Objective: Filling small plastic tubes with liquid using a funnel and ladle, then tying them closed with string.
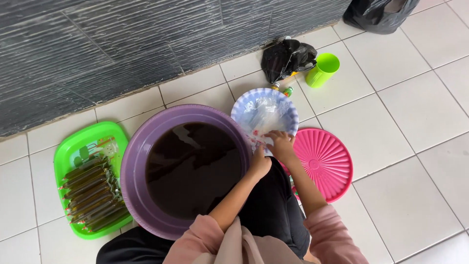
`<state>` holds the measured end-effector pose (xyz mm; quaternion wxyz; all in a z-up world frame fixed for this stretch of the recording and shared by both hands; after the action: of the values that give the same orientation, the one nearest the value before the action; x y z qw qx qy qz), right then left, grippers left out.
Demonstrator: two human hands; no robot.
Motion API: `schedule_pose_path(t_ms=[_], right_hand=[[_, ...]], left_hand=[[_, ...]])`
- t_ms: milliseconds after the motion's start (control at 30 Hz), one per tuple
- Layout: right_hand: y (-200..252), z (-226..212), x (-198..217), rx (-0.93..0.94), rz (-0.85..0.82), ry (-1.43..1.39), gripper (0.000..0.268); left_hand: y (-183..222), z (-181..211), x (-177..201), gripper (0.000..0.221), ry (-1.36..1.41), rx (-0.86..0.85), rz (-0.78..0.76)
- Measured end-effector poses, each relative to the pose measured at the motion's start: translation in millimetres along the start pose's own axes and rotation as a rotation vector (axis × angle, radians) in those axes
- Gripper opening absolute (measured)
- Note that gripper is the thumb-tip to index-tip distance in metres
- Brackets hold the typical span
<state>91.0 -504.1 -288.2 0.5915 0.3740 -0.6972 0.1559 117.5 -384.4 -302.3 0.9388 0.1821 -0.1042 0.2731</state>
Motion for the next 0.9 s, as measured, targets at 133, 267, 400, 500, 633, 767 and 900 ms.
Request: schedule_pose_path(t_ms=[133, 267, 400, 500, 633, 767, 900], right_hand=[[-31.9, 19.3, -75.2, -0.036, 0.028, 0.102, 0.029], [-14.9, 28.1, -57.7, -0.115, 0.197, 0.029, 0.014], [6.3, 34.9, -20.3, -0.194, 0.084, -0.32, 0.011], [2.4, 47.1, -29.2, -0.248, 0.038, -0.371, 0.019], [18.9, 34.1, 9.3, -0.289, 0.028, -0.546, 0.019], [21.8, 29.4, 26.0, -0.304, 0.009, -0.635, 0.013], [26.8, 29.0, 36.3, -0.334, 0.014, -0.7, 0.023]], left_hand=[[16.1, 19.7, 10.2, 0.076, 0.116, -0.008, 0.114], [10.9, 6.0, 1.5, 0.071, 0.079, -0.021, 0.118], [4.3, -3.8, -1.3, 0.064, 0.14, -0.036, 0.099], [-1.2, -13.8, -6.0, 0.057, 0.134, -0.081, 0.162], [-1.5, -10.9, -4.9, 0.05, 0.112, -0.089, 0.196], [0.0, 19.3, 13.5, 0.048, 0.255, -0.297, 0.423], [-10.1, 59.7, 42.4, 0.059, 0.012, -0.466, 0.555]])
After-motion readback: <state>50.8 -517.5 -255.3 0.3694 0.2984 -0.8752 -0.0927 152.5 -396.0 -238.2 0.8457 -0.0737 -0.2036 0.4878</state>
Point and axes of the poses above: each hand's wrist, its own y-axis away from the middle knuckle, its own x-axis out of the back of the hand, z = x × y, the point moved 7 cm from there along -y, towards the middle knuckle, and after that the axes turned 12 degrees about -x, right-handed, at the moved point
